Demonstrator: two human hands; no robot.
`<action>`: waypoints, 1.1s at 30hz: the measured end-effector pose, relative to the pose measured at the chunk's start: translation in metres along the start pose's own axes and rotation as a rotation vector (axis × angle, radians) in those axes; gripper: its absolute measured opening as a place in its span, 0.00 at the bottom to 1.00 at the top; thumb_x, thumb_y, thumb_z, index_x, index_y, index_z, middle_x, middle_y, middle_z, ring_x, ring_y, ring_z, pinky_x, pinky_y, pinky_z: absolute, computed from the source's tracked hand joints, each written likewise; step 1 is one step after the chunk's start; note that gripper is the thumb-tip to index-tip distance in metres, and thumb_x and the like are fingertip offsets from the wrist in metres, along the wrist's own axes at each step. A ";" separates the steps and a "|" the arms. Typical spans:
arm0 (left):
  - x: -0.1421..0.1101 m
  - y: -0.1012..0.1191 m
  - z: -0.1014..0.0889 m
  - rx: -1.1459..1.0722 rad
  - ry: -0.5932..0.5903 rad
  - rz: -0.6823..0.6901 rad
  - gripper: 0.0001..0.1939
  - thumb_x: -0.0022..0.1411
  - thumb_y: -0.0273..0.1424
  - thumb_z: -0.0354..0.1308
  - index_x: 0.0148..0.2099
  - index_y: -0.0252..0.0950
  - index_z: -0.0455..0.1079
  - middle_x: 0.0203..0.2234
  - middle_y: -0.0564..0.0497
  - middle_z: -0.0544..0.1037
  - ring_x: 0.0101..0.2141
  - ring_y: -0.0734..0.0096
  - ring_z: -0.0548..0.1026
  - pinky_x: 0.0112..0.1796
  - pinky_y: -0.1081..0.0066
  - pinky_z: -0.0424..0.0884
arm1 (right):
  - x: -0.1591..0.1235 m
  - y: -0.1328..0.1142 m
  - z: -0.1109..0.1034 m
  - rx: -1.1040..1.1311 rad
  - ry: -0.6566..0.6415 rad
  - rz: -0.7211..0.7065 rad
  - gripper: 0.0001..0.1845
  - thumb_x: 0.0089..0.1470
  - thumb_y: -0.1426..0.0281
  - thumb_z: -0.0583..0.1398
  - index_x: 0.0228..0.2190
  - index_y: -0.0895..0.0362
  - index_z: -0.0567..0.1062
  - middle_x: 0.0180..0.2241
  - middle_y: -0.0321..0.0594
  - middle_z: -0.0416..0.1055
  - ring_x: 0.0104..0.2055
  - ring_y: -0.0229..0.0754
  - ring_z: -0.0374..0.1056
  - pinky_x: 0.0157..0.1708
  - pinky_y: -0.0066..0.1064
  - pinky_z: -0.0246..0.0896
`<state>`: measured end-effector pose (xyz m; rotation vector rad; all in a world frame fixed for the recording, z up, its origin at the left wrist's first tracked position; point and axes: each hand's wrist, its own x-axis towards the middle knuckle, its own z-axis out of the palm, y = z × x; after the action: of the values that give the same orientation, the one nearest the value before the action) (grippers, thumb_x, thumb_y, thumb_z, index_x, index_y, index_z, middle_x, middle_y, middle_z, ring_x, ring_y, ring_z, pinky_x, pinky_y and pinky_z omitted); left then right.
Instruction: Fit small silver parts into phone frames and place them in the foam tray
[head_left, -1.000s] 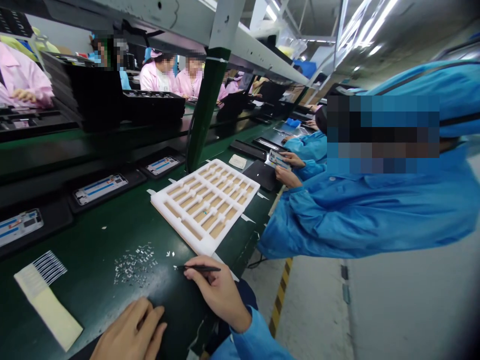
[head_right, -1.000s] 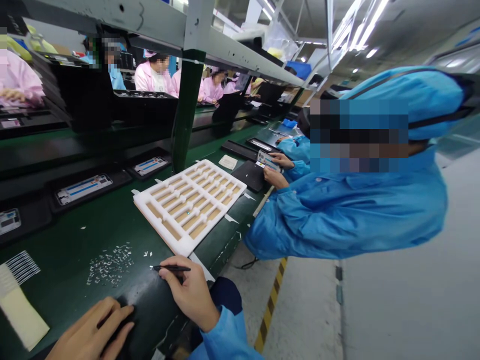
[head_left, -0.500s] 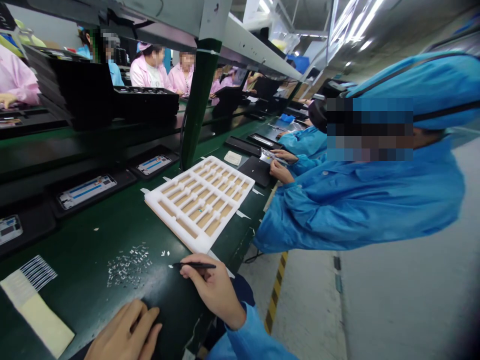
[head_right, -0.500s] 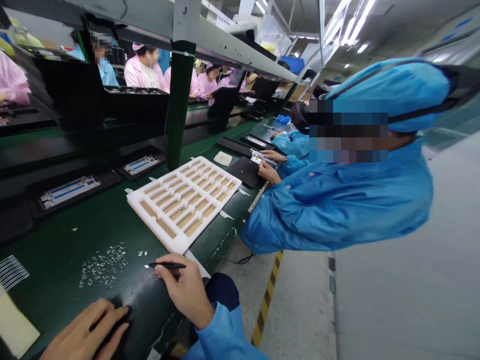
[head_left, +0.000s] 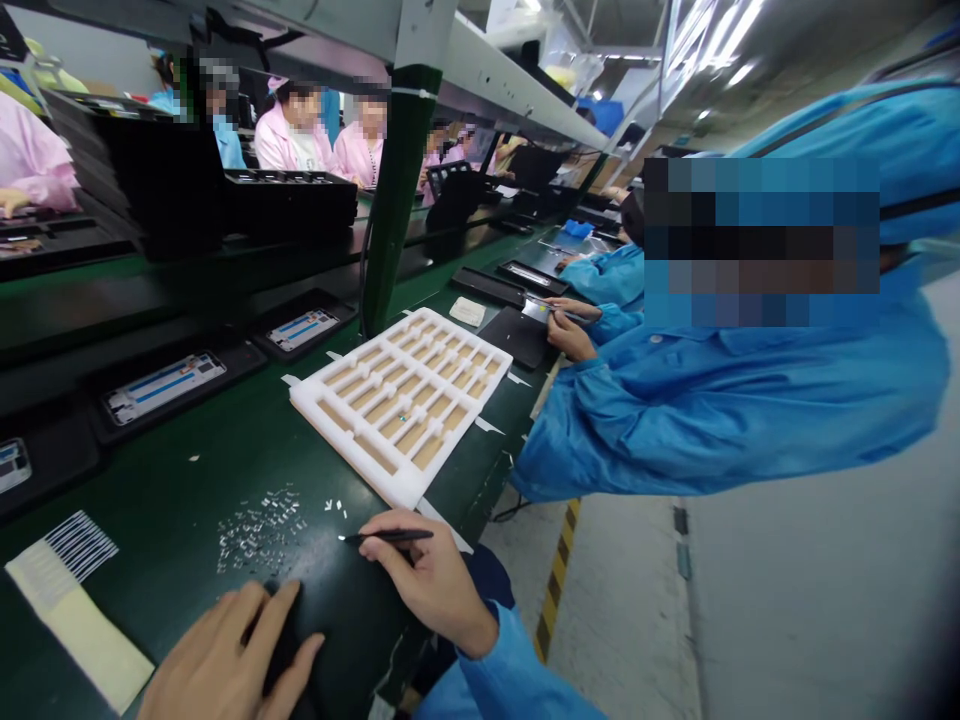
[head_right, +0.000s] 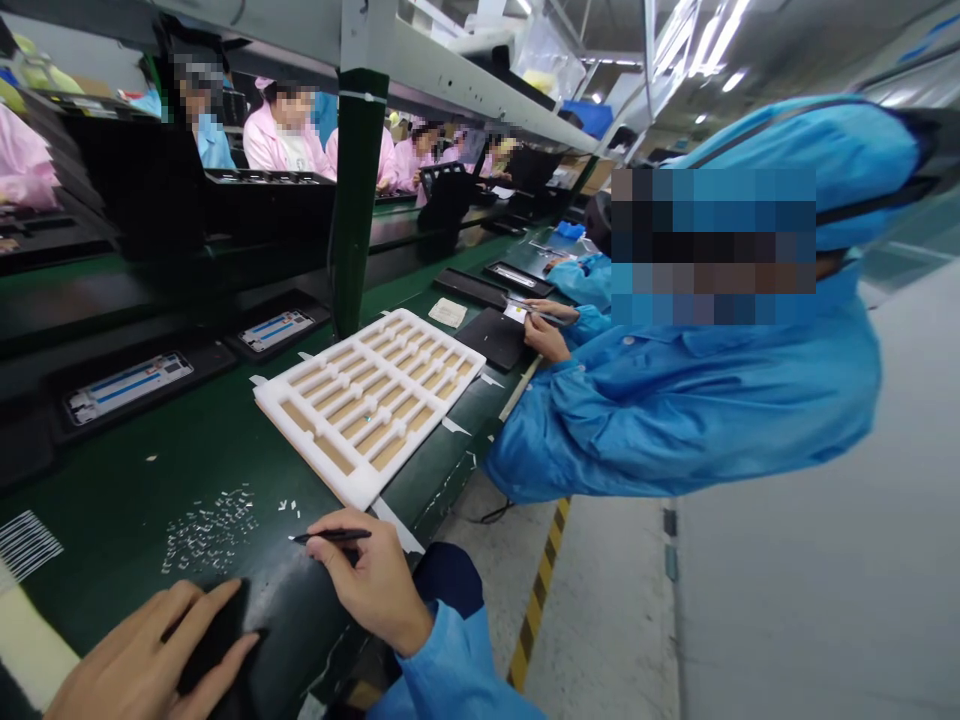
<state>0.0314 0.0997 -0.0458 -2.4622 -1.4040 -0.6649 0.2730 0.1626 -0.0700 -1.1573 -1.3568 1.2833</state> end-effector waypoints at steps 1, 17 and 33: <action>-0.001 -0.002 -0.001 0.033 -0.019 -0.002 0.25 0.80 0.47 0.44 0.52 0.38 0.78 0.30 0.48 0.81 0.24 0.63 0.83 0.25 0.66 0.79 | 0.000 -0.001 0.004 0.024 -0.016 0.022 0.14 0.60 0.58 0.71 0.38 0.57 0.86 0.34 0.45 0.84 0.37 0.47 0.82 0.41 0.37 0.80; -0.006 -0.010 0.000 0.097 -0.116 0.027 0.27 0.81 0.45 0.43 0.58 0.37 0.80 0.30 0.48 0.75 0.23 0.68 0.79 0.21 0.73 0.73 | 0.017 0.000 0.049 0.088 -0.146 0.163 0.18 0.59 0.55 0.70 0.30 0.58 0.80 0.21 0.38 0.79 0.23 0.47 0.82 0.25 0.33 0.80; -0.006 -0.004 -0.002 0.174 -0.133 0.049 0.23 0.80 0.40 0.46 0.60 0.34 0.75 0.34 0.47 0.76 0.26 0.64 0.81 0.25 0.67 0.76 | 0.000 -0.001 0.030 -0.705 -0.306 -0.541 0.25 0.75 0.73 0.54 0.69 0.66 0.67 0.66 0.60 0.73 0.71 0.56 0.68 0.73 0.51 0.62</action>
<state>0.0242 0.0963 -0.0474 -2.4325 -1.3788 -0.3575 0.2432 0.1584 -0.0702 -0.9363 -2.2723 0.6034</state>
